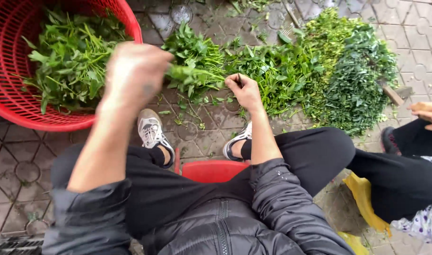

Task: Sorting and trimming leafy green vegetables with a knife and placing them into a basket

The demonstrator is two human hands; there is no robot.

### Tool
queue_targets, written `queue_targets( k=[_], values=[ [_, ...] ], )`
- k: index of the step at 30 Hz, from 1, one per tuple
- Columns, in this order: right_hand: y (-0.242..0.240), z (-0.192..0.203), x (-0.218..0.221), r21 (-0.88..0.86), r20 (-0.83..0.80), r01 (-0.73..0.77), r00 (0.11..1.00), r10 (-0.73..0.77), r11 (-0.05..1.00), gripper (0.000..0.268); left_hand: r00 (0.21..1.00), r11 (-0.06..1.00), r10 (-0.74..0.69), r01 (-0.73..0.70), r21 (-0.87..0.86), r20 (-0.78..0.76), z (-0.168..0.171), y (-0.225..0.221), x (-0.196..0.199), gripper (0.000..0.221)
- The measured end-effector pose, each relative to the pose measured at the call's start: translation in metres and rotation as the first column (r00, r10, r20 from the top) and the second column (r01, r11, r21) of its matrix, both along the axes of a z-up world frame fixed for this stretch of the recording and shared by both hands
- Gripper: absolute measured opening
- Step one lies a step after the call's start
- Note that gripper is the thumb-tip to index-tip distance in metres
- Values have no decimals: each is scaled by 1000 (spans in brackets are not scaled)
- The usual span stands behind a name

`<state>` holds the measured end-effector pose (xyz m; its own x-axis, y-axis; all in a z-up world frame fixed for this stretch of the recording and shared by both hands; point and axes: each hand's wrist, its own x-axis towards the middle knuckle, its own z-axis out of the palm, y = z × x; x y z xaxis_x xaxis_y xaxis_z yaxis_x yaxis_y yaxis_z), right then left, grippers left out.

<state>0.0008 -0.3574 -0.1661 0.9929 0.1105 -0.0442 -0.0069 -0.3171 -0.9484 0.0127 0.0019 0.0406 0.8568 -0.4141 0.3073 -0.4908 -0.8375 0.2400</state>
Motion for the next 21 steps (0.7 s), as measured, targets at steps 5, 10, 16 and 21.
queue_targets(
  k=[5,10,16,21],
  values=[
    [-14,43,-12,-8,-55,-116,992,116,993,16,969,929,-166,215,300,-181,-72,-73,11,31],
    [3,68,-31,167,-249,290,937,-244,942,47,974,993,-60,80,82,-217,-157,-85,37,17],
    [25,46,-45,606,-509,417,858,-73,677,58,763,989,-6,-91,-117,-646,-133,-96,29,20],
    [48,22,-39,583,-441,431,880,-177,688,29,723,989,-64,-45,-139,-688,-126,-114,-2,23]
  ],
)
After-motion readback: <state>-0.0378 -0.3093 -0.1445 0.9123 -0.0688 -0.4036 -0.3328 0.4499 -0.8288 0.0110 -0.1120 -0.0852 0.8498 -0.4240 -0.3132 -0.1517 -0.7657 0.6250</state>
